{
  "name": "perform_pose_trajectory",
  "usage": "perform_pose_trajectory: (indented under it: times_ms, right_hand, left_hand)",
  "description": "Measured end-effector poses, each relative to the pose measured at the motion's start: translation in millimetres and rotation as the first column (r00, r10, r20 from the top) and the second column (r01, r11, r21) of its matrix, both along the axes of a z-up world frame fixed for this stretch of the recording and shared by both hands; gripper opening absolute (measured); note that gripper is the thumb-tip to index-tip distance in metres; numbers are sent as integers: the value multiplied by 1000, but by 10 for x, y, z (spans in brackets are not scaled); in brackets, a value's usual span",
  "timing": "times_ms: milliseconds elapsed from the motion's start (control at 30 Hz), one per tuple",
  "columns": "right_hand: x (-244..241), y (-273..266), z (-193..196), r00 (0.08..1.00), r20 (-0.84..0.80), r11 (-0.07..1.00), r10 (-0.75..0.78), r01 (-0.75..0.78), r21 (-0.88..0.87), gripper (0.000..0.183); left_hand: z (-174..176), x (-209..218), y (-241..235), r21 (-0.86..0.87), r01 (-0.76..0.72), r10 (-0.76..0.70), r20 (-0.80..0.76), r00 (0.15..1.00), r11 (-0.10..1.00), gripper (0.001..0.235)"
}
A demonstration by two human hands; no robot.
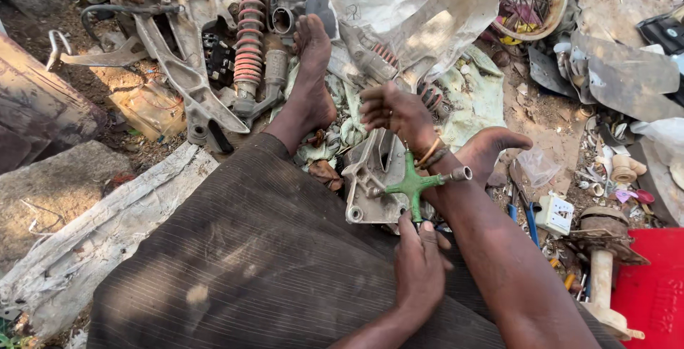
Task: The person sits on the ground and uses pliers, a hammer, and a wrench to remove a bolt and a small metal component from a silver vehicle part. They then use a socket wrench to tighten a bolt on the same part.
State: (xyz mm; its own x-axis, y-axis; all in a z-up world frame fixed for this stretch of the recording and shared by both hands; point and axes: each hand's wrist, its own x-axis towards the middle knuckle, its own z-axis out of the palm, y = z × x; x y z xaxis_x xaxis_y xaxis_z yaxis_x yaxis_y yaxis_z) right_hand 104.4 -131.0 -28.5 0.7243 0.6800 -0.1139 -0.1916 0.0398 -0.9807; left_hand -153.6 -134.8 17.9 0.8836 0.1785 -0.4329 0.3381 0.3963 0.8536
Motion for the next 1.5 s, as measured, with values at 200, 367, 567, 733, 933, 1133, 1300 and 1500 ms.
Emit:
perform_pose_trajectory:
  times_ms: [200,367,567,733,933,1133,1300,1500]
  right_hand:
    - [-863,-727,184,785,-236,807,-573,590,3,25]
    - [-1932,-804,402,743,-278,763,-608,644,52,26]
    - [-1858,-301,481,791,-2,744,-612,575,-341,30]
    - [-1864,-274,399,825,268,489,-498,522,-699,31]
    - [-1916,-274,362,779,574,490,-253,615,-618,44]
    - [-1904,-265,383,760,582,497,-290,639,-587,41]
    - [-1905,-286,403,756,605,441,-249,645,-625,52]
    - [-1876,-258,413,779,568,421,-265,623,-659,46]
  left_hand:
    - [-256,0,213,-214,122,-116,43,992,969,38]
    - [-317,0,518,402,281,-301,-15,954,872,33]
    - [-844,375,1269,273,-64,93,-98,991,960,46]
    - [-1236,432,1125,-21,-90,84,-196,977,996,44]
    - [-1508,507,1104,-132,-206,166,-263,951,970,36]
    - [-1481,472,928,-87,-318,279,-304,911,944,35]
    - [-1357,405,876,146,-172,208,-287,935,974,51]
    - [-1237,371,983,87,-60,83,-297,951,994,72]
